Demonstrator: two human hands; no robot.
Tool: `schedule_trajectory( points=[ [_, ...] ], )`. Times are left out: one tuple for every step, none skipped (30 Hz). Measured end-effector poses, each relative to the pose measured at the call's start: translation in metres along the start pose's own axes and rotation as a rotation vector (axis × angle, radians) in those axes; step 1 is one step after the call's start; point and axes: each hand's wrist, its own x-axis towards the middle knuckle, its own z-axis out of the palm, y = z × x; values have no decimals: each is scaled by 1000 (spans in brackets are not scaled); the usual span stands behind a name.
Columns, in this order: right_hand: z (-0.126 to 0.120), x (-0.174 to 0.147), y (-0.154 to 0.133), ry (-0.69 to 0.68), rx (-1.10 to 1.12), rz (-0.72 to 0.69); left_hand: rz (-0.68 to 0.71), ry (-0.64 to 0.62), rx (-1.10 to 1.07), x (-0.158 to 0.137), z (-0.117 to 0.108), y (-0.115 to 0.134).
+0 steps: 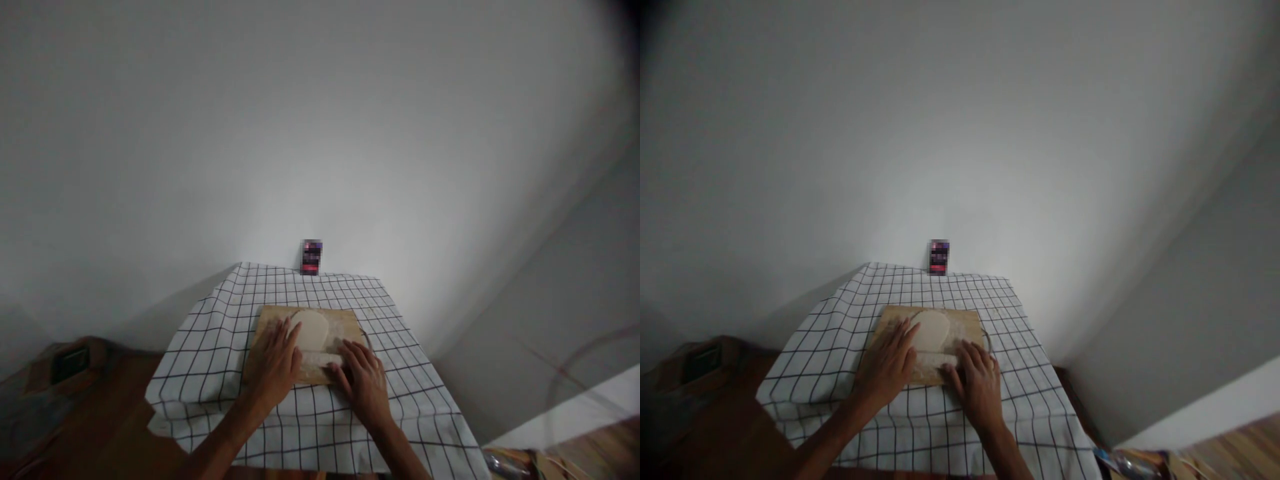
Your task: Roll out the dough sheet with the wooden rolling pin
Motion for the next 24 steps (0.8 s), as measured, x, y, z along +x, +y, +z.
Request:
schedule_trajectory(
  points=[
    [-1,0,-1,9,-14,-4,-18,4,17,-1,3,-2],
    [-2,1,-2,11,-28,-7,-30,6,33,-2,7,-4],
    [-5,5,-3,6,-38,-11,-37,10,48,-1,9,-6],
    [-9,12,-3,-8,-44,-22,-39,18,58,1,11,-9],
    [-14,20,-4,-31,-46,-39,-35,29,64,4,12,-12],
    [-18,30,-5,-64,-44,-59,-27,44,66,7,12,-15],
    [-23,40,-6,-108,-38,-78,-21,59,67,12,12,-18],
    [-27,50,-8,-152,-34,-82,-22,71,69,17,10,-21],
    [-29,59,-10,-202,-31,-73,-30,77,75,22,8,-24],
    [-29,66,-13,-257,-33,-56,-44,76,84,27,5,-25],
    [-27,71,-14,-304,-47,-33,-59,68,95,32,3,-26],
    [-23,75,-15,-337,-72,-14,-73,54,108,36,1,-27],
    [-18,77,-16,-352,-105,3,-82,39,119,40,-1,-26],
    [-13,78,-16,-349,-141,15,-84,26,126,43,-3,-25],
    [-7,79,-15,-338,-173,27,-80,18,129,45,-5,-23],
    [-2,80,-14,-331,-194,39,-73,14,128,46,-6,-21],
    [2,83,-13,-338,-203,51,-66,12,124,47,-8,-19],
    [6,86,-11,-362,-202,60,-58,10,117,49,-10,-18],
    [8,92,-10,-397,-193,66,-48,4,107,51,-12,-17],
    [10,98,-8,-431,-179,69,-40,-10,99,54,-14,-17],
    [11,105,-7,-460,-164,71,-36,-29,93,58,-16,-17],
    [12,113,-6,-481,-150,71,-42,-52,93,63,-17,-18],
    [14,121,-5,-497,-140,73,-59,-76,99,68,-17,-20],
    [16,129,-4,-512,-134,79,-85,-97,109,74,-16,-21]
  ],
)
